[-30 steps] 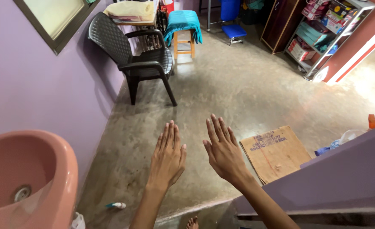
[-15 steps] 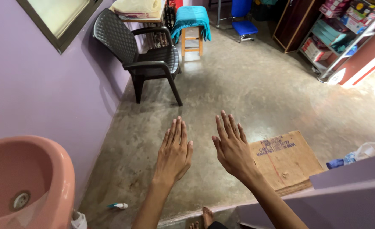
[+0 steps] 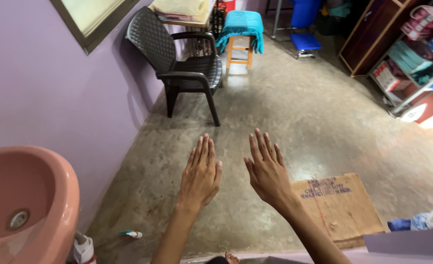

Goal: The person moves a bottle of bathroom cleaner from a sink and places it on a shelf alongside a jar and a tube of face wash, then picks up a red soap dish containing items from the floor and puts it on the same shelf.

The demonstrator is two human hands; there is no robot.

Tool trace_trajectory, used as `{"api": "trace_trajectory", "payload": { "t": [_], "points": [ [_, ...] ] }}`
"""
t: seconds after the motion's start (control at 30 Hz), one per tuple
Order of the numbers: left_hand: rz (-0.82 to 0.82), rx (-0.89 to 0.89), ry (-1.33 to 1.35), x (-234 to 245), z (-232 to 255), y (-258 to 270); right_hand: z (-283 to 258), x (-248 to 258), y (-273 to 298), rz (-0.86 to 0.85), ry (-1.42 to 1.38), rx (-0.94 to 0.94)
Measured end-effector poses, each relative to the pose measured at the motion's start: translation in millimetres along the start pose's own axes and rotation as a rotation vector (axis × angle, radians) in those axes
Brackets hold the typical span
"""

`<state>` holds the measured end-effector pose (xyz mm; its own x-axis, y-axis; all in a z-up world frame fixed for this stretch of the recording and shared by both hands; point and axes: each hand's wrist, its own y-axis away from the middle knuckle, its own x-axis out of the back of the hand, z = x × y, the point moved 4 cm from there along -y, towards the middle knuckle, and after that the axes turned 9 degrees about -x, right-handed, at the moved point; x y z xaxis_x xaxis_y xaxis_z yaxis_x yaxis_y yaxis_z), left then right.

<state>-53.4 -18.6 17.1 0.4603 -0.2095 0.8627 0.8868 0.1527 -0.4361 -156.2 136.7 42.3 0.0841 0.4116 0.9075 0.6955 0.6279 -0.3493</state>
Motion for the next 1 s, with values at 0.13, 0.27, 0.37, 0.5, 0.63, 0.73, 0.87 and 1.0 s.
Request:
{"api": "trace_trajectory", "payload": {
  "t": [0.13, 0.27, 0.37, 0.5, 0.63, 0.73, 0.87, 1.0],
  "points": [
    [-0.008, 0.034, -0.022, 1, -2, -7, 2, -7, -12, -0.01, -0.031, 0.029],
    [-0.011, 0.075, -0.025, 0, -13, -11, -1, -20, -27, -0.039, -0.04, 0.065],
    [0.007, 0.084, -0.055, -3, -25, -10, -8, -33, -37, -0.051, -0.024, 0.107],
    [0.026, 0.125, -0.058, -8, -48, -12, -17, -51, -57, -0.037, -0.027, 0.165],
    [0.017, 0.153, -0.087, -15, -76, -14, -24, -73, -79, -0.04, -0.028, 0.18],
    [0.03, 0.158, -0.093, -20, -95, -16, -29, -90, -97, -0.041, -0.034, 0.18],
    [0.039, 0.182, -0.094, -27, -127, -21, -40, -117, -123, -0.029, -0.062, 0.212],
    [0.037, 0.216, -0.12, -31, -157, -29, -54, -141, -151, -0.036, -0.07, 0.235]
  ]
}}
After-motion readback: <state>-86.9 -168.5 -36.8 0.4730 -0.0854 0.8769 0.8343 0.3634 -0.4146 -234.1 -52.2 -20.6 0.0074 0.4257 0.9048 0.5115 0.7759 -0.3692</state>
